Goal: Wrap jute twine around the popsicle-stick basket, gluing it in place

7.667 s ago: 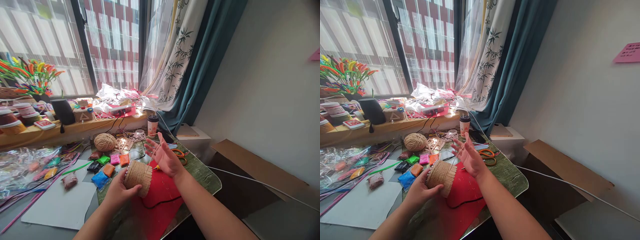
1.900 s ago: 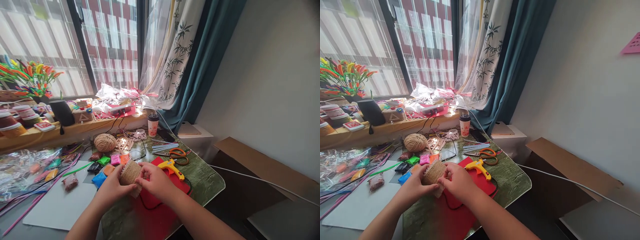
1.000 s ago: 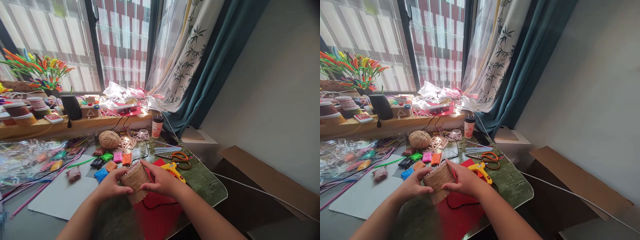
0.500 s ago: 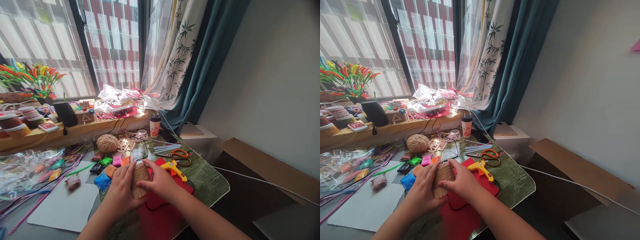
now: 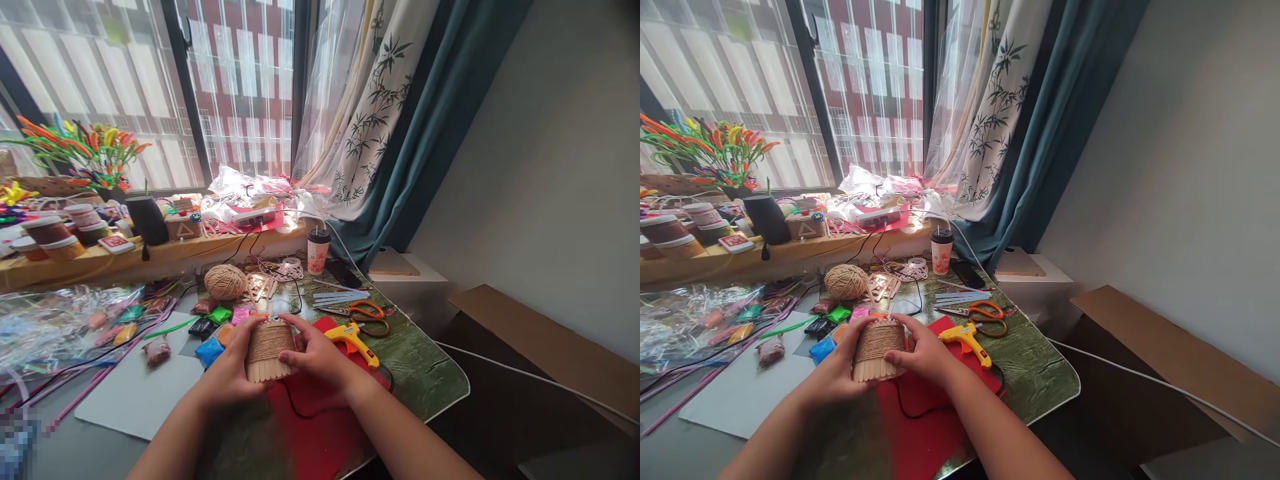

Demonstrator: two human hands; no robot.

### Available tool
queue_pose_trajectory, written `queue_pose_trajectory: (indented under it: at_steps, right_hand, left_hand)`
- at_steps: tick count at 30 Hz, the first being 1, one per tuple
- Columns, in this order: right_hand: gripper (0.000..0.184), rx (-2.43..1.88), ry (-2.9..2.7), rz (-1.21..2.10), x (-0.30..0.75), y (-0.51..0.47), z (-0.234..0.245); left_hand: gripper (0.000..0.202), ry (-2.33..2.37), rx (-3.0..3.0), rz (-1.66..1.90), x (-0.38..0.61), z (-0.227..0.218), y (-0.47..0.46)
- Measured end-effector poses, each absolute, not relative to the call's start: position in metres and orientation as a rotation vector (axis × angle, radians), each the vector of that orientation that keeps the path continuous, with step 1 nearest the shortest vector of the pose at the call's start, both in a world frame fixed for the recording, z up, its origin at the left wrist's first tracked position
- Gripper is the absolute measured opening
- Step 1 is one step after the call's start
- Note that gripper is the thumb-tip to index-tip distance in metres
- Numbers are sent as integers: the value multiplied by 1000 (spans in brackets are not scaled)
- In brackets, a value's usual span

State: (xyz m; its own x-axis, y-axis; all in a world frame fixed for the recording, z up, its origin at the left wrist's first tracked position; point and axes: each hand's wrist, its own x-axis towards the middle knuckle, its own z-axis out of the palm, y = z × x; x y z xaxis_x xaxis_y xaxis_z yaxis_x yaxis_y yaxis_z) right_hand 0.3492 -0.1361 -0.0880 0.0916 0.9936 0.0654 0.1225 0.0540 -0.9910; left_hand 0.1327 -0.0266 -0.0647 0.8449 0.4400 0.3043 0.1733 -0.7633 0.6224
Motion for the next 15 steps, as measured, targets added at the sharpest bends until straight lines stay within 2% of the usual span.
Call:
queue_pose_trajectory:
  at_steps: [2, 7, 12, 15]
  right_hand:
    - [89, -1259, -1232, 992, 343, -132, -91]
    - [81, -1268, -1280, 822, 336, -127, -84]
    - [87, -1206, -1225, 993, 336, -123, -92]
    - [92, -1141, -1190, 1079, 332, -121, -101]
  left_hand:
    - [100, 480, 2492, 578, 132, -55, -29]
    - [123, 574, 2672, 474, 146, -35, -45]
    - [98, 683, 2637, 545, 144, -44, -44]
    - [101, 699, 2571, 650, 129, -58, -42]
